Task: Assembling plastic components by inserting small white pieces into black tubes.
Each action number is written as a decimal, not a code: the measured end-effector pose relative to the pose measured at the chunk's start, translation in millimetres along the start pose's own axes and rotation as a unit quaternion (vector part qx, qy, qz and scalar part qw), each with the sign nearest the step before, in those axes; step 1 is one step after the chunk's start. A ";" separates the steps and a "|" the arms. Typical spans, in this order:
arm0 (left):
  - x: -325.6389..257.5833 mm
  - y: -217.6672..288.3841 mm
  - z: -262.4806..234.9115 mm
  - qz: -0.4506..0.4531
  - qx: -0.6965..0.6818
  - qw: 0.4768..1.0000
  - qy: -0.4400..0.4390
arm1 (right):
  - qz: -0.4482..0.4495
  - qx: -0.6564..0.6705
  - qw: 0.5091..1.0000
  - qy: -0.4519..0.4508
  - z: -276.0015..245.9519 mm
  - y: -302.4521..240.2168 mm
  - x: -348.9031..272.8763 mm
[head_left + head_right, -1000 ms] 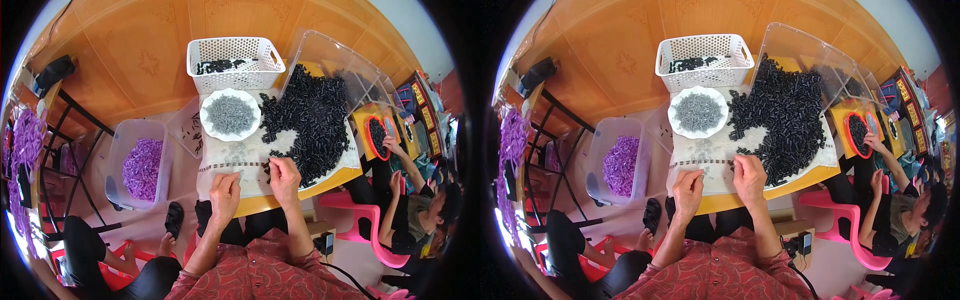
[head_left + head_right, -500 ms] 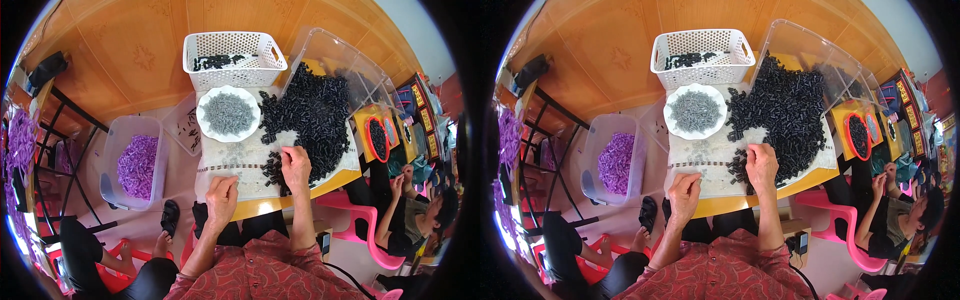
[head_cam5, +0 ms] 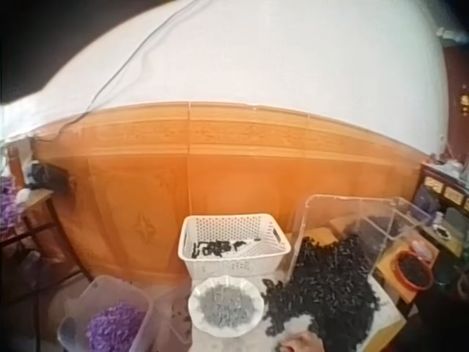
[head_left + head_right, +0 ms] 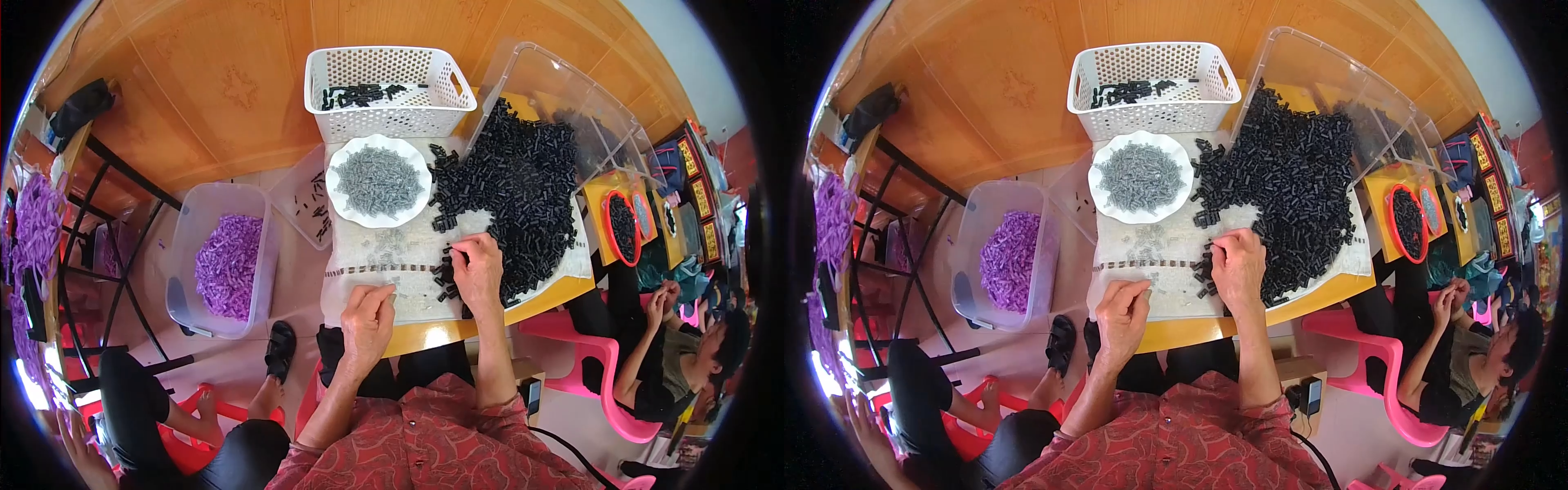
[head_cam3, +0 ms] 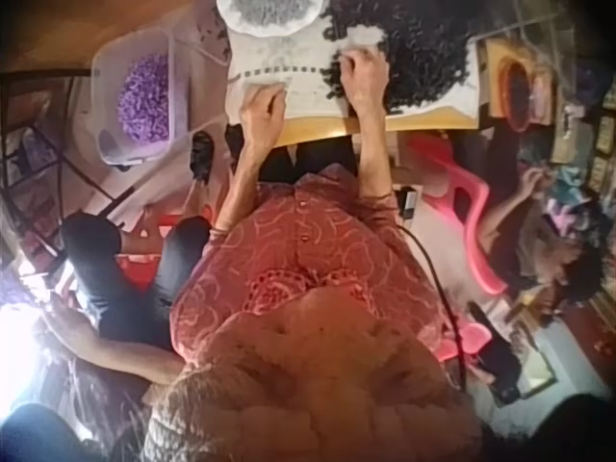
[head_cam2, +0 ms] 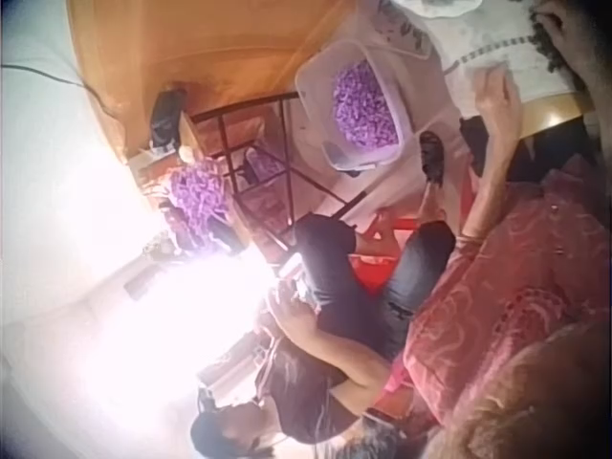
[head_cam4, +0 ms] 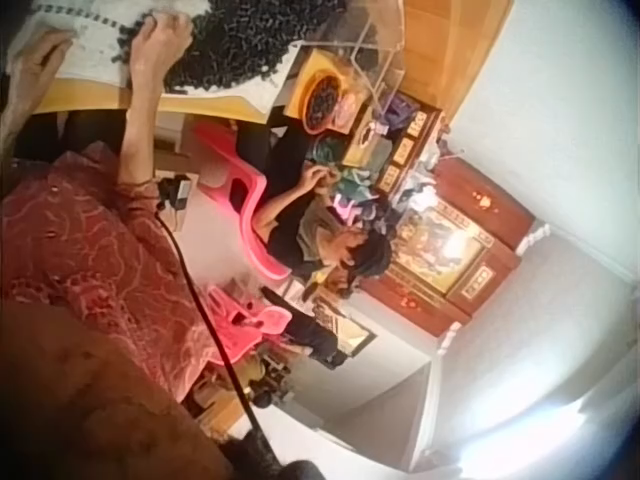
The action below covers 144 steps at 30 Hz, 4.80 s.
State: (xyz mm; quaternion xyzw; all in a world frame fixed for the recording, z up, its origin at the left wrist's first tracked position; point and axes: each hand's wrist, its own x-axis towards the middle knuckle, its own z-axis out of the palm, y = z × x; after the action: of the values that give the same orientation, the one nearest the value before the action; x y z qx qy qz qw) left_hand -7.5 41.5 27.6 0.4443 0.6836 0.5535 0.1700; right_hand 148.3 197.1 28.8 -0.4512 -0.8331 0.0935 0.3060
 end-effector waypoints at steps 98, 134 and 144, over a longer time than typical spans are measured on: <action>-13.2 -11.6 4.8 -0.287 -0.725 0.621 -0.076 | 0.033 0.336 0.936 -0.099 -46.6 -110.4 -48.8; -13.1 -2.1 -0.6 -0.197 -0.532 0.815 -0.115 | -0.008 0.271 0.957 -0.100 -46.9 -95.0 -51.8; -11.1 -6.6 -6.3 -0.152 -0.483 0.849 -0.153 | 0.000 0.274 0.957 -0.100 -51.9 -96.7 -49.6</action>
State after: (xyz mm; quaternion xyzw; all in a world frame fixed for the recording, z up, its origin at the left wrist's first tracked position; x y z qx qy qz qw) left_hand -8.8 28.9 20.8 0.2755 0.3542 0.7064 0.5474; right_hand 132.1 95.1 90.8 -0.3386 -0.8019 0.3624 0.3333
